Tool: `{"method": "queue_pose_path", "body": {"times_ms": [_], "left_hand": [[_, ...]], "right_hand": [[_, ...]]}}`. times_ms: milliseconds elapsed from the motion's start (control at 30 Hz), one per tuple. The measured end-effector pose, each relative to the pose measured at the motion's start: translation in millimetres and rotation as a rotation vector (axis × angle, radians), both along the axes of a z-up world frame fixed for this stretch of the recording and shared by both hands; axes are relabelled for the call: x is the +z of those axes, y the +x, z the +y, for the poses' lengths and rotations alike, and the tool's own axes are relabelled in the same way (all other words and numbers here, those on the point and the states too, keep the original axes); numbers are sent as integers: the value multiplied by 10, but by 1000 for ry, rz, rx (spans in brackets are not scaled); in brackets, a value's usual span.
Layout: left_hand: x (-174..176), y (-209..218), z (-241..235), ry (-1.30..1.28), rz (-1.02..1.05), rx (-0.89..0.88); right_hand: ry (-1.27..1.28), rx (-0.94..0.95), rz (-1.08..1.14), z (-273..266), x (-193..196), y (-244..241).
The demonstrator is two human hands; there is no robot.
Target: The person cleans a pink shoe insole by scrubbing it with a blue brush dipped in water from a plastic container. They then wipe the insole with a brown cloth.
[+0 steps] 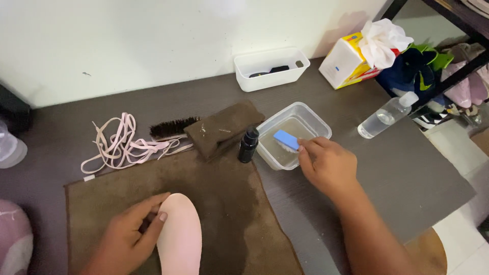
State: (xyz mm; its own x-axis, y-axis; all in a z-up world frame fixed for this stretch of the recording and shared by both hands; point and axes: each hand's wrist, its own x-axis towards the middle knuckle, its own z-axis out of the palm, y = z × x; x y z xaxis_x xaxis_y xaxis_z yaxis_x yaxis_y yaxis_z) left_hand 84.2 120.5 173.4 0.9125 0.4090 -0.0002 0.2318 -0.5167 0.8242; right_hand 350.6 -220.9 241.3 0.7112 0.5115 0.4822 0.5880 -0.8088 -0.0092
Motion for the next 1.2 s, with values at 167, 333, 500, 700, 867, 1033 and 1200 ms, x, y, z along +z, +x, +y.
{"method": "queue_pose_path", "body": {"times_ms": [167, 333, 500, 700, 867, 1033, 1200], "left_hand": [[-60, -5, 32, 34, -47, -36], [-34, 1, -7, 47, -70, -6], [-56, -2, 0, 38, -32, 6], [-40, 5, 9, 104, -56, -12], [14, 2, 11, 108, 1, -36], [-52, -2, 7, 104, -52, -22], [-30, 4, 10, 89, 7, -11]], "right_hand": [[-54, -7, 38, -13, -1, 36], [6, 38, -74, -25, -38, 35], [-5, 19, -64, -42, -49, 63], [4, -46, 69, -43, -65, 55], [4, -44, 54, -38, -42, 33], [-8, -6, 60, -46, -36, 49], [-17, -24, 4, -48, -64, 53]]}}
